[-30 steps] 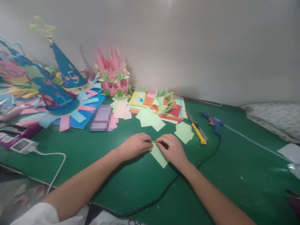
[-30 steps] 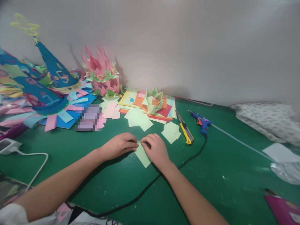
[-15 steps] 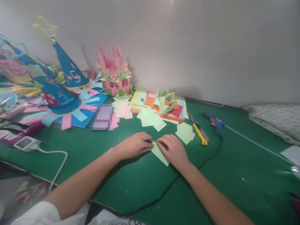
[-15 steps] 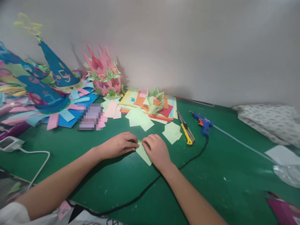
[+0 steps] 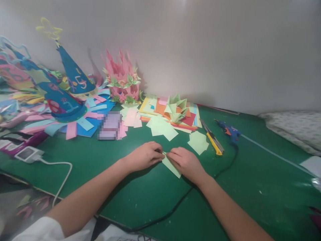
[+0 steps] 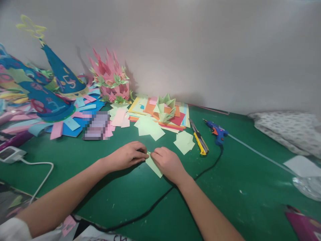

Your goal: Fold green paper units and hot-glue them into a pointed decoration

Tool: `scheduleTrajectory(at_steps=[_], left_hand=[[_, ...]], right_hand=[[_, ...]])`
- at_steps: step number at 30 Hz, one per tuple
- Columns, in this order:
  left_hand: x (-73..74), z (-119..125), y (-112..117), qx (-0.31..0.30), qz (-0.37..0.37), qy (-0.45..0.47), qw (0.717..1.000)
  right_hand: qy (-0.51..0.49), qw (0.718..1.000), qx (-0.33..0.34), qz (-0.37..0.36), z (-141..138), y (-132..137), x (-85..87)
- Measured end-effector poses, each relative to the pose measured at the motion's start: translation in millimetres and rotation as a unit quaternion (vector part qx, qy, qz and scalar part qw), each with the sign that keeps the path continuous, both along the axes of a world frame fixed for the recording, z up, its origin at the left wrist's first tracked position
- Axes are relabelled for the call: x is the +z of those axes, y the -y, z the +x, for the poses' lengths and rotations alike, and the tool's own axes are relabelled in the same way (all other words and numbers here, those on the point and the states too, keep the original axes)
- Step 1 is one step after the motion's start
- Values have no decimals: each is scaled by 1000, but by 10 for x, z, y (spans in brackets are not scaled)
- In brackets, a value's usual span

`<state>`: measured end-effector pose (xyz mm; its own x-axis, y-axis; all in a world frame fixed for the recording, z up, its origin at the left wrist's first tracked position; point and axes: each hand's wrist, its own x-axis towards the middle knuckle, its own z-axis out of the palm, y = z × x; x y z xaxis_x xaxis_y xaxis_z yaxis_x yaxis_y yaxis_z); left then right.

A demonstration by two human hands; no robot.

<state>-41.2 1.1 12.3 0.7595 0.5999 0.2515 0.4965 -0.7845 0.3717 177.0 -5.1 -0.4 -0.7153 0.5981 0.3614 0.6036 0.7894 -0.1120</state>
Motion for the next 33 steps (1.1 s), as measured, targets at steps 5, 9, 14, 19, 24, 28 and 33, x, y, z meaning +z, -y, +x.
scheduleTrajectory(at_steps=[5,9,14,19,24,28,33], left_hand=[[5,-1,-5,0,-6,-6,1000],[4,-2,-10,0,-10,-1,1000],[13,6,-11,4,10,-9,1000],[44,21,-7,-19,49,-11,999],[63,39,5,-27,34,-6,999],[65,36,4,-13,2,5,1000],[42,2,-39,-22,-19,19,999]], right_hand=[[15,1000,7,20,15,5,-6],[24,999,13,27,13,7,-7],[41,999,8,28,17,16,14],[61,997,-7,39,-8,62,23],[80,994,-41,54,-28,117,6],[84,994,-27,57,-41,140,59],[90,993,-26,69,-69,177,119]])
